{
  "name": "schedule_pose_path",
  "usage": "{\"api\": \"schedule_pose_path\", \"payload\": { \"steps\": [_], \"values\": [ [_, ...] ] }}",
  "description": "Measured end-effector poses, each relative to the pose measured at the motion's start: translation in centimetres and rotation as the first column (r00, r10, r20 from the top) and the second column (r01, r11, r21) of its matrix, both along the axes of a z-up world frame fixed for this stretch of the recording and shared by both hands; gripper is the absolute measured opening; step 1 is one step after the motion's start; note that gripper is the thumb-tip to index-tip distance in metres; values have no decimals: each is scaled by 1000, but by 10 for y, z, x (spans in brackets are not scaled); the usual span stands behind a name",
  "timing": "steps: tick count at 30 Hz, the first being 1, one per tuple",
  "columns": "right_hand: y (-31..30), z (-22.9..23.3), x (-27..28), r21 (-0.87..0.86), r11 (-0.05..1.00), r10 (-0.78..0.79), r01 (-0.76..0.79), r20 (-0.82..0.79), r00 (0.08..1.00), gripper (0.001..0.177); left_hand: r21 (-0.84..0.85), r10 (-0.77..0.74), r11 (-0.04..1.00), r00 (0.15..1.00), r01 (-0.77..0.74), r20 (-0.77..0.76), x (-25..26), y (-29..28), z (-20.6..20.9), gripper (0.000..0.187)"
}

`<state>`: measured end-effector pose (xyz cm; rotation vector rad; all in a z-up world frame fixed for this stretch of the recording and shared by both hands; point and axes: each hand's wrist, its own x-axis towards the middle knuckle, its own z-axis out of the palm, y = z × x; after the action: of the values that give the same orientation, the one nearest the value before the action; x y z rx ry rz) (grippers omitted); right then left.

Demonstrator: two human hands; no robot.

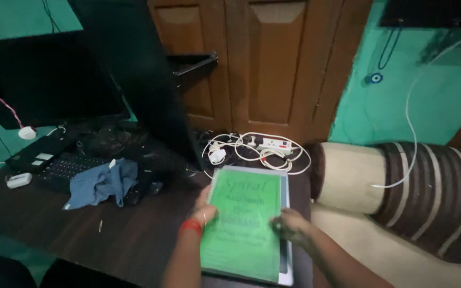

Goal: The person organizes a laptop and notebooks on a desk and then wipes down the frame of an office chair with a blue cloth.

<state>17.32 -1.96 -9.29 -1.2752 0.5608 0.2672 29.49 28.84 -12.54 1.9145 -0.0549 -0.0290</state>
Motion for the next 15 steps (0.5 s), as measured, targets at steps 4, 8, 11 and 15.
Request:
{"api": "schedule_pose_path", "payload": {
  "steps": [4, 8, 11, 15],
  "values": [
    [-3, -2, -7, -107, 988, 102, -112, -97, 990, 68, 227, -18, 974, 994, -7, 108, -10, 10, -25, 104],
    [-2, -10, 1, -203, 976, 82, -76, 22, 996, 75, 130, 154, 979, 988, -156, 27, -24, 7, -10, 68],
    [-1, -14, 5, -395, 917, -27, 52, 68, 997, 77, 11, 154, 988, 983, -156, 100, -18, -1, 14, 61],
    [-6, -2, 6, -782, 618, 27, 81, 124, 992, 74, 397, 107, 913, 994, -90, -20, -9, -31, 19, 65]
  ]
}}
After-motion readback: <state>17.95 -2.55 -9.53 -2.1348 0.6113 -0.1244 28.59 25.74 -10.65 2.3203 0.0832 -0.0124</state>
